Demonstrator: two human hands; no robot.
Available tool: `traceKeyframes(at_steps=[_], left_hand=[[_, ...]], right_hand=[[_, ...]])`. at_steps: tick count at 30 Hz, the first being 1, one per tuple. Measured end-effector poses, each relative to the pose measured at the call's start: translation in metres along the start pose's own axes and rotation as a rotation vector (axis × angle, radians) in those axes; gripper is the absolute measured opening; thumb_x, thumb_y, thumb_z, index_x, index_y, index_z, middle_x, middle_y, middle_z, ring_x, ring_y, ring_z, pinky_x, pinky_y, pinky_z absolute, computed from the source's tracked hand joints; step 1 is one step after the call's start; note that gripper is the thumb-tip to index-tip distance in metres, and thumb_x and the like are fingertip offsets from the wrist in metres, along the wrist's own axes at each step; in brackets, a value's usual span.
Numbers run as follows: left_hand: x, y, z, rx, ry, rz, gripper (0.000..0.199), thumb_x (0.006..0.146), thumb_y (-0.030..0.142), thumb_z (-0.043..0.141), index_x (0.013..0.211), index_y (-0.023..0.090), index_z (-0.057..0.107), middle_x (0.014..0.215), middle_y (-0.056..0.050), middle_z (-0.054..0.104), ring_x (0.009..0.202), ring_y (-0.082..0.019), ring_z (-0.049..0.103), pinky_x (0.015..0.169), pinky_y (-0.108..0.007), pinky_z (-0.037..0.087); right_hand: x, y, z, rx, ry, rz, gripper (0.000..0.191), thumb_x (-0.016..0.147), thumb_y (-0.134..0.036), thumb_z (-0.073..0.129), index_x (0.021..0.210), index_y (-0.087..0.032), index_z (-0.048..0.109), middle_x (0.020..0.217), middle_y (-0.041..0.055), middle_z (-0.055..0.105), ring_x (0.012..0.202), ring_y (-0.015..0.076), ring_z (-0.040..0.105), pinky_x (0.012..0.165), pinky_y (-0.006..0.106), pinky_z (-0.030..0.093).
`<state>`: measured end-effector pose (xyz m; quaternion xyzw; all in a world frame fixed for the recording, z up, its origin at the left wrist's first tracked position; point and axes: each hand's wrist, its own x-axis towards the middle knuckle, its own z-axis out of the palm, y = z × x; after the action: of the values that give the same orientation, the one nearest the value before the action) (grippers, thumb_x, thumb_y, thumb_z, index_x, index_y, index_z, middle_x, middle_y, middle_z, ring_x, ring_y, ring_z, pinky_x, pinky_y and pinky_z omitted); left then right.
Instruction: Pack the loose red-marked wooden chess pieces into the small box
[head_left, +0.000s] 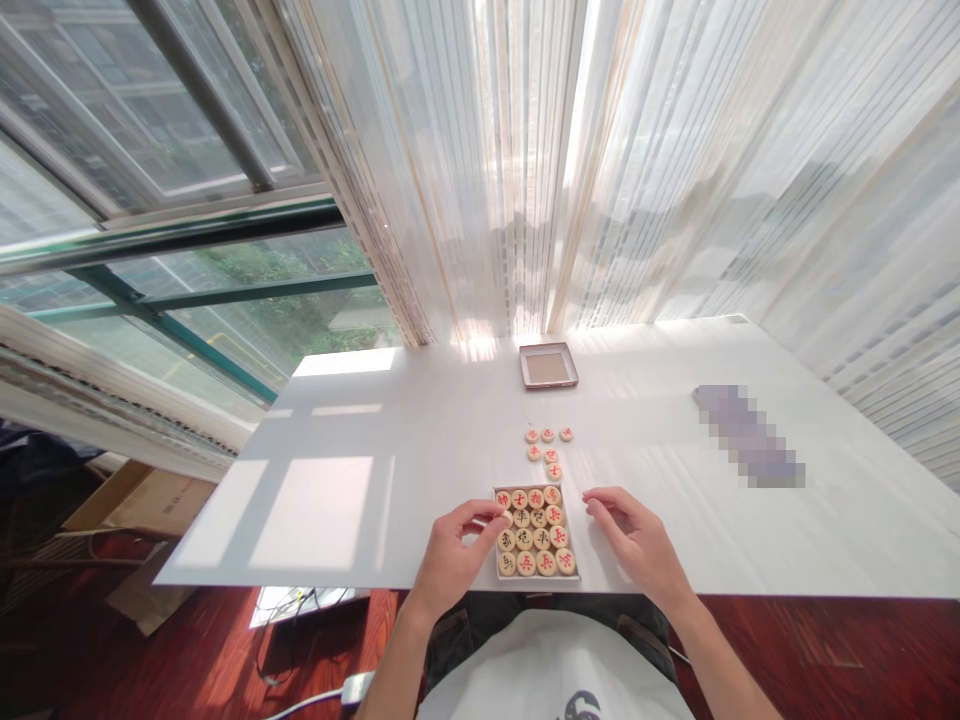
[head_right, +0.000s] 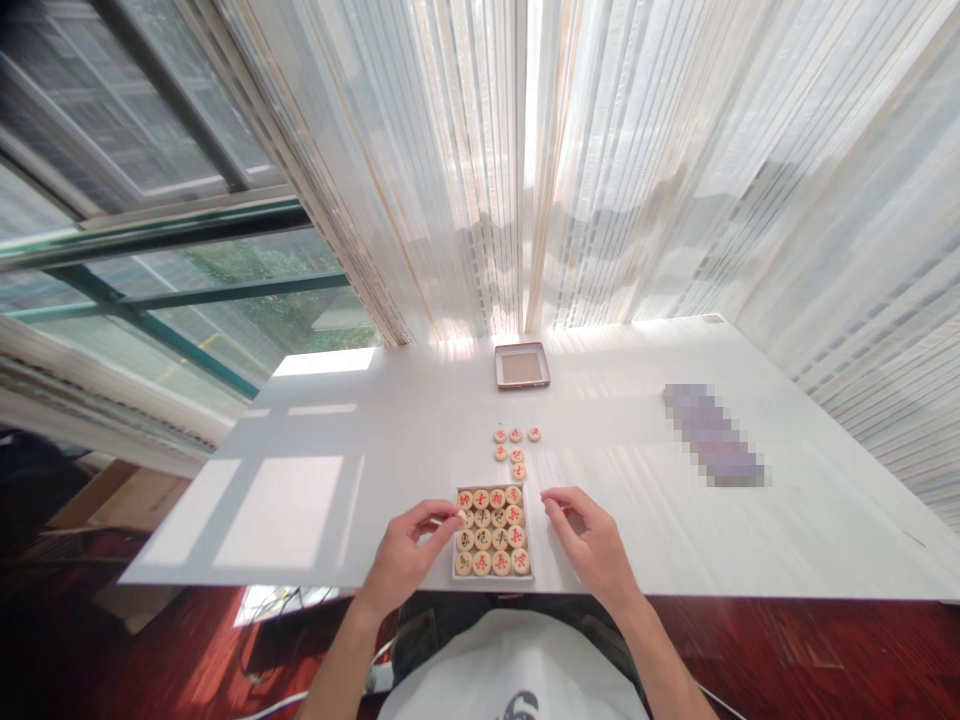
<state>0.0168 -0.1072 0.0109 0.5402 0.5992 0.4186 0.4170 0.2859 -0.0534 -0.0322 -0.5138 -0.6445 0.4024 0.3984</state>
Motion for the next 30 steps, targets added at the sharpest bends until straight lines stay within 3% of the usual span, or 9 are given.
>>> traceKeyframes(at_steps=[8, 15, 22, 30], left_hand=[[-0.011, 0.012, -0.007, 0.222, -0.091, 0.038, 0.016, 0.09, 0.036, 0.063, 0.092, 0.023, 0.072, 0.092, -0.002, 0.074, 0.079, -0.017, 0.066, 0.079, -0.03, 0.054], [-0.012, 0.005, -0.002, 0.322, -0.098, 0.077, 0.01, 0.089, 0.032, 0.066, 0.088, 0.025, 0.074, 0.088, -0.001, 0.073, 0.076, -0.017, 0.064, 0.073, -0.029, 0.052], [-0.012, 0.0, 0.001, 0.336, -0.119, 0.162, 0.007, 0.089, 0.025, 0.066, 0.083, 0.024, 0.07, 0.091, -0.002, 0.071, 0.087, -0.019, 0.064, 0.08, -0.03, 0.051], [-0.018, -0.001, 0.0, 0.306, -0.16, 0.118, 0.007, 0.089, 0.026, 0.064, 0.087, 0.024, 0.07, 0.091, -0.002, 0.07, 0.083, -0.017, 0.064, 0.078, -0.028, 0.052]], right_hand=[[0.0, -0.003, 0.001, -0.015, 0.011, -0.015, 0.026, 0.095, -0.045, 0.056, 0.1, -0.024, 0.07, 0.105, 0.0063, 0.074, 0.097, 0.0241, 0.069, 0.086, 0.035, 0.055], [-0.001, -0.006, 0.001, -0.058, 0.0, -0.033, 0.026, 0.096, -0.044, 0.055, 0.099, -0.024, 0.07, 0.102, 0.006, 0.074, 0.094, 0.0237, 0.068, 0.083, 0.035, 0.055], [-0.001, -0.007, 0.002, -0.061, -0.018, -0.044, 0.024, 0.097, -0.043, 0.054, 0.1, -0.024, 0.069, 0.103, 0.0055, 0.073, 0.094, 0.023, 0.067, 0.086, 0.035, 0.054], [-0.001, -0.007, 0.002, -0.082, -0.005, -0.054, 0.024, 0.097, -0.043, 0.054, 0.099, -0.025, 0.069, 0.103, 0.0053, 0.073, 0.094, 0.0231, 0.068, 0.085, 0.035, 0.055]])
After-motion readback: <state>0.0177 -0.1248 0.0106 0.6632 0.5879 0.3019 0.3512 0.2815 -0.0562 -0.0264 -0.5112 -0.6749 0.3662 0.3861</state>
